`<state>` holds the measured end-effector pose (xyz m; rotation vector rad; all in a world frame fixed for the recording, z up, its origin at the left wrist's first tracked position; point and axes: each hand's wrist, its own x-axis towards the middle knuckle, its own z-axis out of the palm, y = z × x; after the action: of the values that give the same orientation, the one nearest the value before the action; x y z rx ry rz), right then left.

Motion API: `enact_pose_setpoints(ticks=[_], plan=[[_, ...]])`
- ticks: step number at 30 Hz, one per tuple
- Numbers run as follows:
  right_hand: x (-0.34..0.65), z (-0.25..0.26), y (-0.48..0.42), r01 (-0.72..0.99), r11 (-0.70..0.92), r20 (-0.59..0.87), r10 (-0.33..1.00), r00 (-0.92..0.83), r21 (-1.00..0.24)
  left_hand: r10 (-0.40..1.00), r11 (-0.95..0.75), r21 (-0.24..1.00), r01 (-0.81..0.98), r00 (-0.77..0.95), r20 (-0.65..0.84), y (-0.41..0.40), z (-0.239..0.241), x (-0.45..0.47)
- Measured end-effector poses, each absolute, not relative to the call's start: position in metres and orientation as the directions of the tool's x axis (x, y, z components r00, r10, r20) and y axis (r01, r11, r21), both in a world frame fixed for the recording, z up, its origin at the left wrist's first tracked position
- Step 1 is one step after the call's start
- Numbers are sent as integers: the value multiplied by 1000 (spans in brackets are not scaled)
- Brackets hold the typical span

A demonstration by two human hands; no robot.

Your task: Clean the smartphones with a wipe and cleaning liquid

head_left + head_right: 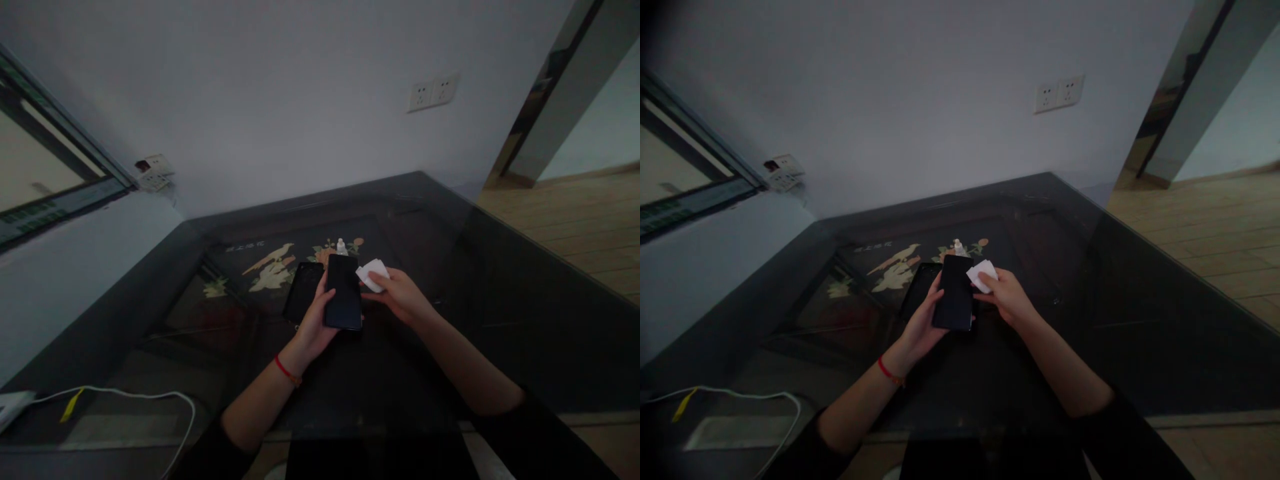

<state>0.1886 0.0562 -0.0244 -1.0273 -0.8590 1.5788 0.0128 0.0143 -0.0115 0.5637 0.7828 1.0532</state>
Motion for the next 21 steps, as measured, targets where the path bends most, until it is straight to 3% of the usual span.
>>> enact_pose_setpoints(ticks=[7,12,18,21], plan=[[202,-8,56,-413,-258,-219,965,-140,-873,839,492,628,-603,522,-157,7,-7,-12],[205,-5,55,-377,-273,-248,962,-114,-885,816,528,578,-622,560,-142,-4,-4,-10],[207,-5,57,-219,-75,-69,997,-37,-973,811,552,543,-633,558,-174,-17,-17,3],[207,-4,55,36,79,81,995,61,-996,807,561,543,-624,560,-190,-18,-20,6]])
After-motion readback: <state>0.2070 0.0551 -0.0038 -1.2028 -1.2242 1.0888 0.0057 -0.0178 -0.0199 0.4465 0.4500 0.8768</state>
